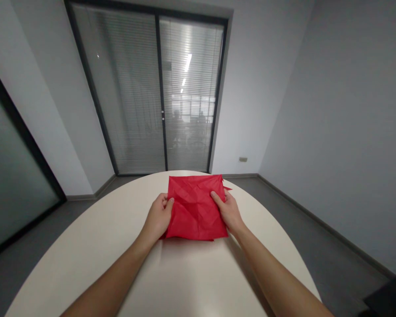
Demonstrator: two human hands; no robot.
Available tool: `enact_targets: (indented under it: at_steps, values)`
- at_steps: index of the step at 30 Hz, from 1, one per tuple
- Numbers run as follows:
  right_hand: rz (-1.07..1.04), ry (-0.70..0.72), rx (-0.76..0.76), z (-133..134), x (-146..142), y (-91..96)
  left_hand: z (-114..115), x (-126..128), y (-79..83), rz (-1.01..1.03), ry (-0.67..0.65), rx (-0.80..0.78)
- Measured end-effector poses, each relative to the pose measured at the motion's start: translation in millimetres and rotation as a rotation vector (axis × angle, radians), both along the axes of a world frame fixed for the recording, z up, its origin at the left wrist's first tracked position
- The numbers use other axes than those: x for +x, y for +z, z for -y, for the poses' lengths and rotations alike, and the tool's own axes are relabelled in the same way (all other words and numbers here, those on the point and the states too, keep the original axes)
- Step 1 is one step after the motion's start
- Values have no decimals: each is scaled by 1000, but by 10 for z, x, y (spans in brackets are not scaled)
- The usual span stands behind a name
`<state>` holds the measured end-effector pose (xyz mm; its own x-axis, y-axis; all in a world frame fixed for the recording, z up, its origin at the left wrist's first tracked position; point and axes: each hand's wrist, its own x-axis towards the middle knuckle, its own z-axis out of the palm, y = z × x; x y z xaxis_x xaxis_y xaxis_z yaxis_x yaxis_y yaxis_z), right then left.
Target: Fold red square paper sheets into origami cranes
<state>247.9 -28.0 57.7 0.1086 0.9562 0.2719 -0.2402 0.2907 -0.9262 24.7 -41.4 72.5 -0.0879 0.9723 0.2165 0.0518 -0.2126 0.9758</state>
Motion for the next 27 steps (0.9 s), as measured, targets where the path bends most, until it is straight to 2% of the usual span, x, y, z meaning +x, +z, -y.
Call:
enact_targets:
  at_steps: [3, 5, 8, 11, 15, 18, 21, 22, 24, 27]
  values:
    - [-13, 130, -19, 26, -20, 15, -76, -73, -36, -90, 76, 82]
    - [-5, 154, 3, 19, -7, 22, -111, -128, -6, -59, 27, 80]
    - [79, 53, 110, -15, 64, 48, -115, -216, 121, -71, -86, 105]
    - [215, -98, 252, -21, 155, 110, -75, -293, 266, -160, -7, 163]
    - [346, -114, 380, 19, 192, 154, -80, -352, 308, -76, -20, 208]
    - [498, -61, 375, 9, 148, 45, -182, -389, 190, 116, -31, 151]
    - [619, -14, 331, -40, 101, -161, -315, -441, -5, 328, -34, -87]
    - [646, 20, 320, -56, 93, -230, -353, -459, -76, 342, -60, -146]
    - [692, 95, 296, -80, 90, -341, -410, -491, -216, 221, -46, -177]
    - [859, 142, 297, -109, 113, -428, -454, -514, -385, -141, -49, -117]
